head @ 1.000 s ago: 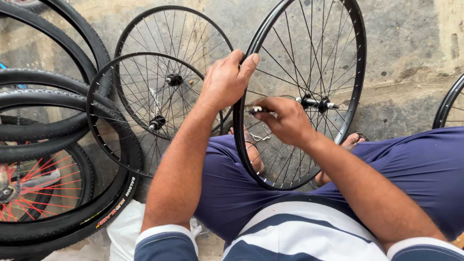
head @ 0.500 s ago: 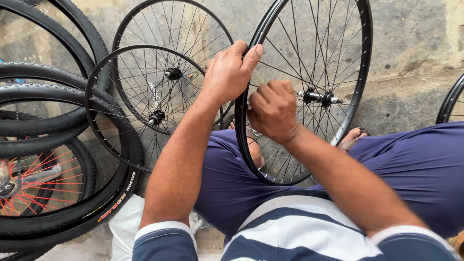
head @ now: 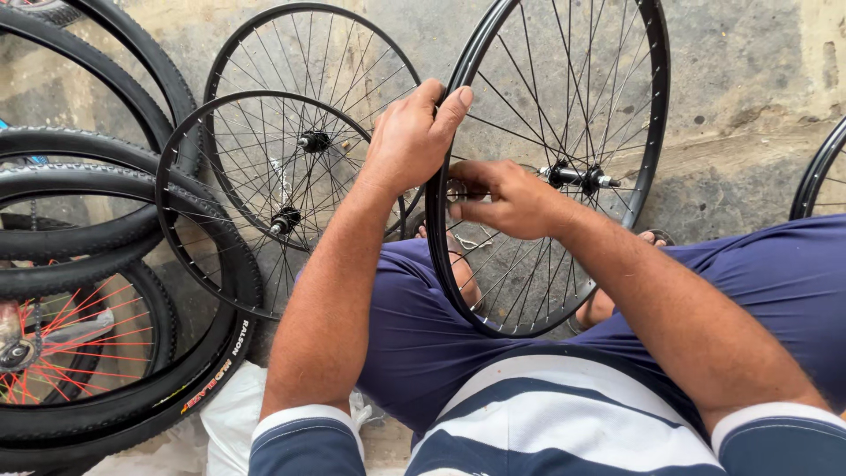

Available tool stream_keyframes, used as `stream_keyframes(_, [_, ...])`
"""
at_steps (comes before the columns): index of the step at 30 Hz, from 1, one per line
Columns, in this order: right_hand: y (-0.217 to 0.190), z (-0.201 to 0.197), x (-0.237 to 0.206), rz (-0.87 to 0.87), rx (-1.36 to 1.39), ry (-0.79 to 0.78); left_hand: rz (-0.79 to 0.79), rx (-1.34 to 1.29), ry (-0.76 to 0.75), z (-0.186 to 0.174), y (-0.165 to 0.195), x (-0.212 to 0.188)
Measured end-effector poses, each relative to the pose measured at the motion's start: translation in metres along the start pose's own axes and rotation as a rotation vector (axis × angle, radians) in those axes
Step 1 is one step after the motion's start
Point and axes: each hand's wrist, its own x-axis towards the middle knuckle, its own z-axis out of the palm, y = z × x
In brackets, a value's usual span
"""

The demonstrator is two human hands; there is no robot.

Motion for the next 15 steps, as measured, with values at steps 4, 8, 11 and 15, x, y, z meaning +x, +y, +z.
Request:
stream_keyframes(4, [-0.01,0.007,0.0,-0.213,-0.201,0.209,0.047,0.008,0.02,0.001,-0.001,0.0])
stream_keyframes(8, [-0.016,0.032,0.0,-0.402,-0.698,0.586,0.043,0.019,0.037,0.003,0.001,0.0])
stream_keyframes(11, [-0.012,0.035,-0.004,-0.494,-0.737,0.65,0.038,-0.019,0.041,0.001,0.002,-0.001])
stream_keyframes(15, [-0.003,0.023,-0.015,-0.178,-0.257,0.393,0.009,0.033,0.033,-0.001,0.004,-0.003])
